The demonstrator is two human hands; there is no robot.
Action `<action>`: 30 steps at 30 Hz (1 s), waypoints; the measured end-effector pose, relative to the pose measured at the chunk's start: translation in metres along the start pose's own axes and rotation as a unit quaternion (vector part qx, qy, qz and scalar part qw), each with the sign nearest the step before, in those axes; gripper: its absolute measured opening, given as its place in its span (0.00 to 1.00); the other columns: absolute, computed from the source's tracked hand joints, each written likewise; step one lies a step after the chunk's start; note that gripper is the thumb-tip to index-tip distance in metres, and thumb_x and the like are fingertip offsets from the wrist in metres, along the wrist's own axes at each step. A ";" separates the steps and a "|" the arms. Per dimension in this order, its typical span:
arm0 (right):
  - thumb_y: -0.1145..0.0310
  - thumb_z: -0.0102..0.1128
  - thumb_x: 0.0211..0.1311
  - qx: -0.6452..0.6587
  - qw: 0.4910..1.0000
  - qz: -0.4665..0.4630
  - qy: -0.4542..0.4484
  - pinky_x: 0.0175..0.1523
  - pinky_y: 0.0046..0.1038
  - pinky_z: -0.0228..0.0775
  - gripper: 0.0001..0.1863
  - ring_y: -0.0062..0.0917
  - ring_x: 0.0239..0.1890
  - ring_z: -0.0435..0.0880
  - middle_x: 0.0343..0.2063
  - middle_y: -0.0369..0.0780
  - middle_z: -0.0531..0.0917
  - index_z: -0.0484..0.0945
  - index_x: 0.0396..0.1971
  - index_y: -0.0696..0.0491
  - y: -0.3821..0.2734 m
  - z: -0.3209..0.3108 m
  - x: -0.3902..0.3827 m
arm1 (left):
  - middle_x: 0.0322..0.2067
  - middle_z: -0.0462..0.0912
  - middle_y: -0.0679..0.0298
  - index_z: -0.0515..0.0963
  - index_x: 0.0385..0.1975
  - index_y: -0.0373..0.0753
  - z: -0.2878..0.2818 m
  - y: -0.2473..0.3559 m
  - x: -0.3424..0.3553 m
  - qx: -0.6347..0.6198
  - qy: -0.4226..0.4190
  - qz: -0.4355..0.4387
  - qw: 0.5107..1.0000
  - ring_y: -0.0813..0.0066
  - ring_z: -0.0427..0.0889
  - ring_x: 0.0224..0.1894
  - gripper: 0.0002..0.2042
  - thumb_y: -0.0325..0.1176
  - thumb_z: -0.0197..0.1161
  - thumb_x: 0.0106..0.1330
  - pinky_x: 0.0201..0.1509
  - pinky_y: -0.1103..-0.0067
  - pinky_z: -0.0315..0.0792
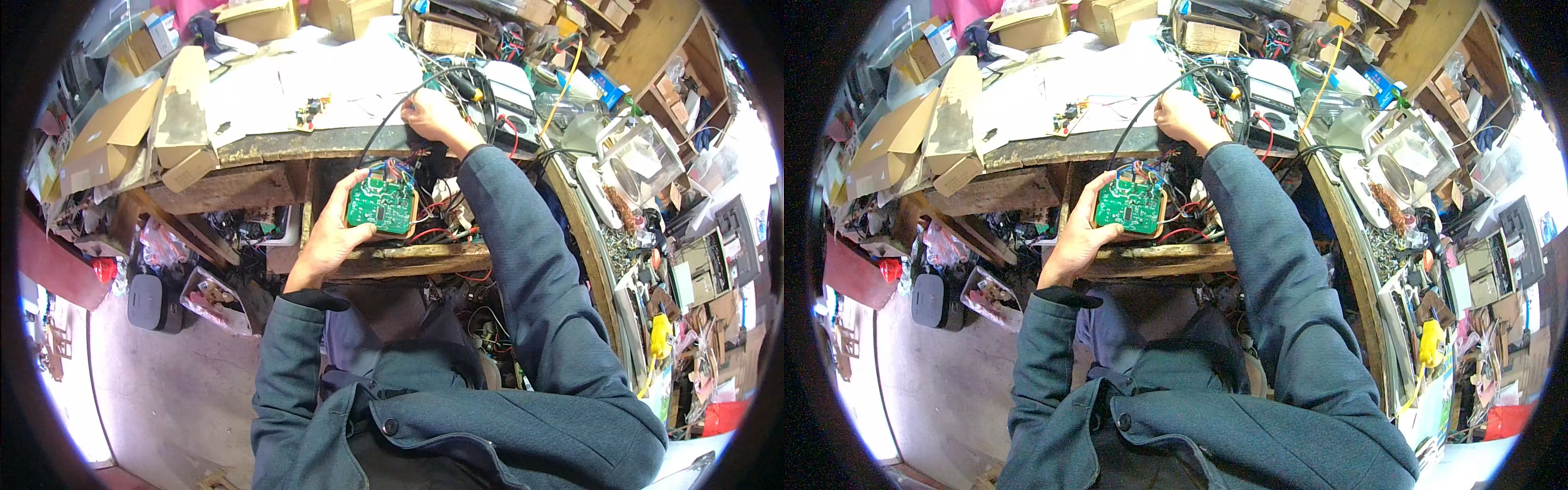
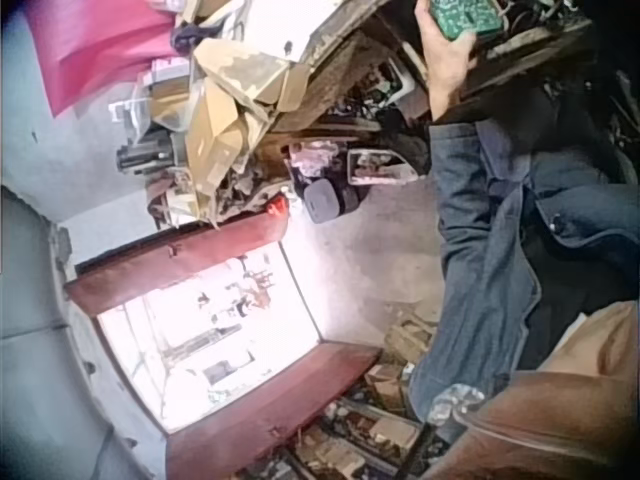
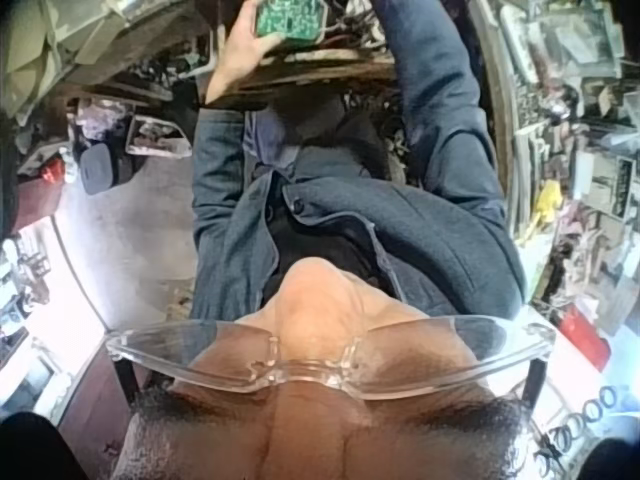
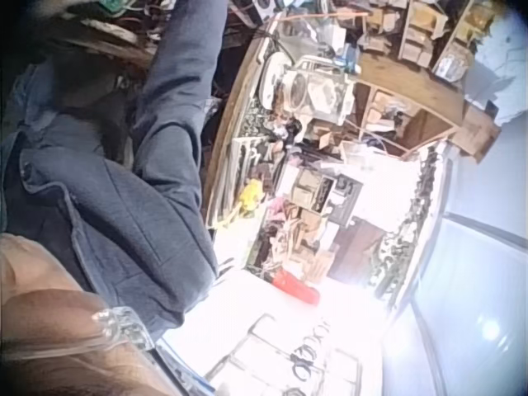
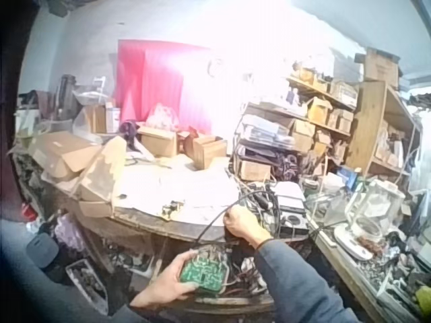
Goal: The person works at a cluttered workbench, using a soldering iron to solder wires onto a green circuit board. They then handle a small black cylindrical component, inspecting it and placing it into a wooden drawer among other parts.
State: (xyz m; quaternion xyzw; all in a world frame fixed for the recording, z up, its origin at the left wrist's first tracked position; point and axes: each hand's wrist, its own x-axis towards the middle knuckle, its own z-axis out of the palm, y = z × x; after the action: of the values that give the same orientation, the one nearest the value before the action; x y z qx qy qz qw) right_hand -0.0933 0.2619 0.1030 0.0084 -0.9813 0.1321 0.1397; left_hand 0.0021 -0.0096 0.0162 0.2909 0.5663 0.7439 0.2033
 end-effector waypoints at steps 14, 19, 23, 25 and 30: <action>0.72 0.63 0.69 0.132 0.950 -0.064 0.277 0.50 0.38 0.76 0.05 0.43 0.42 0.85 0.36 0.48 0.84 0.82 0.39 0.57 -0.009 -0.023 -0.100 | 0.74 0.59 0.59 0.49 0.80 0.43 0.002 -0.006 -0.002 -0.102 0.015 -0.008 0.995 0.62 0.70 0.70 0.49 0.12 0.63 0.57 0.63 0.61 0.82; 0.77 0.66 0.65 0.184 0.932 -0.110 0.292 0.46 0.34 0.77 0.04 0.39 0.40 0.85 0.35 0.44 0.83 0.81 0.38 0.56 -0.041 0.001 -0.149 | 0.72 0.63 0.60 0.52 0.79 0.39 0.004 -0.005 0.000 -0.112 0.004 -0.029 0.993 0.65 0.70 0.70 0.47 0.13 0.64 0.56 0.64 0.63 0.81; 0.78 0.68 0.61 0.185 0.940 -0.190 0.216 0.46 0.32 0.79 0.07 0.39 0.41 0.85 0.37 0.43 0.83 0.81 0.38 0.55 -0.072 0.011 -0.145 | 0.71 0.66 0.61 0.55 0.77 0.37 0.000 -0.013 0.000 -0.066 0.011 -0.010 0.998 0.69 0.68 0.71 0.46 0.13 0.65 0.54 0.73 0.69 0.70; 0.75 0.69 0.60 0.110 0.954 -0.201 0.196 0.41 0.34 0.80 0.08 0.37 0.41 0.86 0.38 0.40 0.82 0.82 0.38 0.50 -0.085 0.010 -0.141 | 0.70 0.67 0.62 0.57 0.77 0.36 -0.001 -0.011 0.001 -0.049 0.014 -0.005 0.999 0.70 0.67 0.72 0.46 0.13 0.65 0.53 0.76 0.72 0.63; 0.74 0.64 0.57 0.016 0.964 -0.219 0.152 0.40 0.36 0.80 0.07 0.37 0.41 0.85 0.37 0.39 0.81 0.82 0.37 0.50 -0.093 0.016 -0.131 | 0.69 0.69 0.62 0.59 0.76 0.36 0.002 -0.006 0.002 -0.061 0.008 -0.012 0.998 0.71 0.67 0.72 0.46 0.13 0.66 0.52 0.77 0.72 0.59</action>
State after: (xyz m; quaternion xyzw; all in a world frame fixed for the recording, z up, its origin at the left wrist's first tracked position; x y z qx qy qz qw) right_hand 0.0329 0.1648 0.0756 0.2054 -0.9203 0.1141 0.3127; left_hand 0.0020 -0.0056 0.0108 0.2650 0.5250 0.7769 0.2249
